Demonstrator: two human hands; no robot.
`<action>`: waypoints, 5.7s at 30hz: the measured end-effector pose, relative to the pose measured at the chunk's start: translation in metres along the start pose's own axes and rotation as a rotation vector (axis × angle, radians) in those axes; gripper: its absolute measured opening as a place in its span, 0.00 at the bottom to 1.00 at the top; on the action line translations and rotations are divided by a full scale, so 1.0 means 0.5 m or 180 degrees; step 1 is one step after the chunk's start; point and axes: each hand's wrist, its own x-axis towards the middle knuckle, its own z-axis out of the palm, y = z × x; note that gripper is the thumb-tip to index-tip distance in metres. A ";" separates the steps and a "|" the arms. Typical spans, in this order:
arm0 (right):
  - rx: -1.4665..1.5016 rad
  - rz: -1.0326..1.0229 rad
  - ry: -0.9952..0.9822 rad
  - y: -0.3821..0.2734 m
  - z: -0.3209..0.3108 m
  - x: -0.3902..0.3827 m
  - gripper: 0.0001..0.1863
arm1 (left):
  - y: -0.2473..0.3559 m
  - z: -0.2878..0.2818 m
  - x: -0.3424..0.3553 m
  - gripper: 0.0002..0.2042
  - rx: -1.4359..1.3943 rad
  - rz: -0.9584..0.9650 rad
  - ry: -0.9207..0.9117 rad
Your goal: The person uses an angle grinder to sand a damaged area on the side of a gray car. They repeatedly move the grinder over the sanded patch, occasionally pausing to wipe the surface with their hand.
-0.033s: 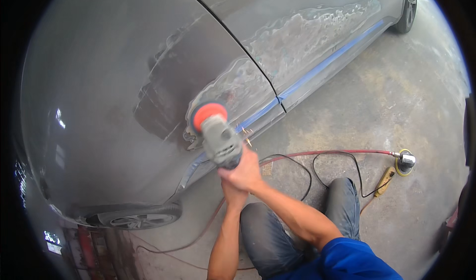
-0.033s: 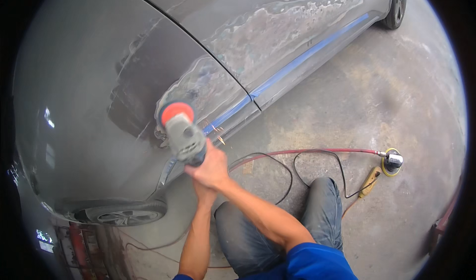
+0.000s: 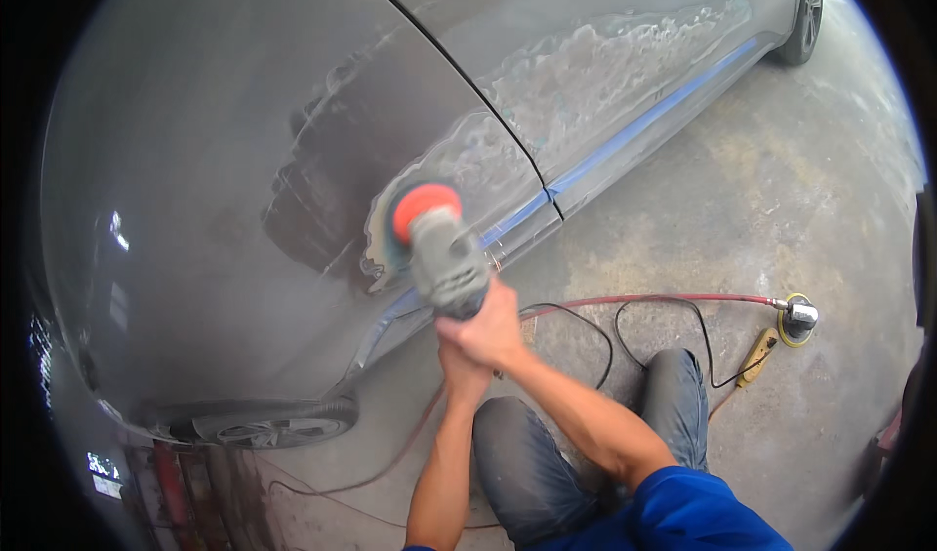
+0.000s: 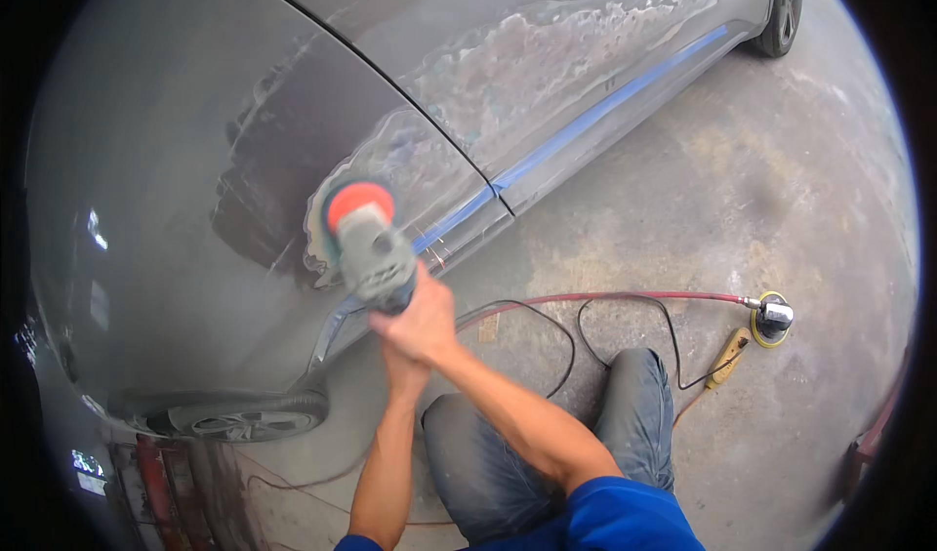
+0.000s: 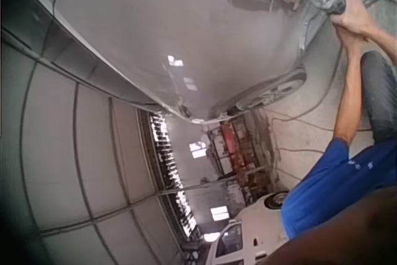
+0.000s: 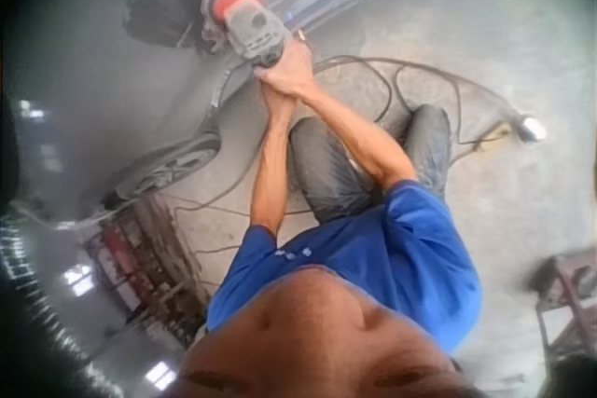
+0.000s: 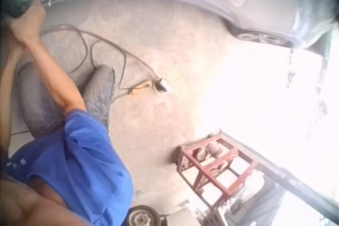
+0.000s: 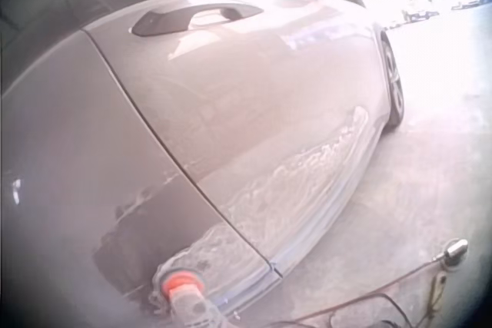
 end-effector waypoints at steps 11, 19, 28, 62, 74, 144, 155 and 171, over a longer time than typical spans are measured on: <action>-0.0025 0.0050 0.0107 -0.033 -0.083 0.063 0.39 | 0.093 0.070 0.055 0.34 -0.0437 -0.0188 -0.0067; -0.0192 -0.0128 0.0148 -0.024 -0.089 0.054 0.35 | 0.072 0.088 0.041 0.33 -0.0349 -0.0215 -0.0184; -0.0707 -0.0116 -0.0342 -0.034 -0.067 0.038 0.34 | 0.069 0.082 0.009 0.26 -0.0587 -0.0289 0.0088; -0.0126 0.0385 0.0408 -0.049 -0.213 0.108 0.33 | 0.155 0.176 0.075 0.39 -0.0424 -0.0213 -0.0429; -0.0071 0.0270 0.0333 -0.038 -0.201 0.089 0.37 | 0.128 0.173 0.052 0.39 -0.0407 -0.0403 -0.0460; 0.0125 0.0072 0.0652 0.046 -0.304 0.145 0.32 | 0.156 0.307 0.122 0.40 -0.0492 -0.0088 -0.0612; -0.0063 -0.0055 0.0485 -0.036 -0.307 0.176 0.30 | 0.167 0.291 0.133 0.39 -0.0594 -0.0182 -0.0342; -0.0447 -0.0074 0.0524 -0.066 -0.316 0.178 0.35 | 0.205 0.302 0.131 0.41 -0.0501 -0.0221 -0.0486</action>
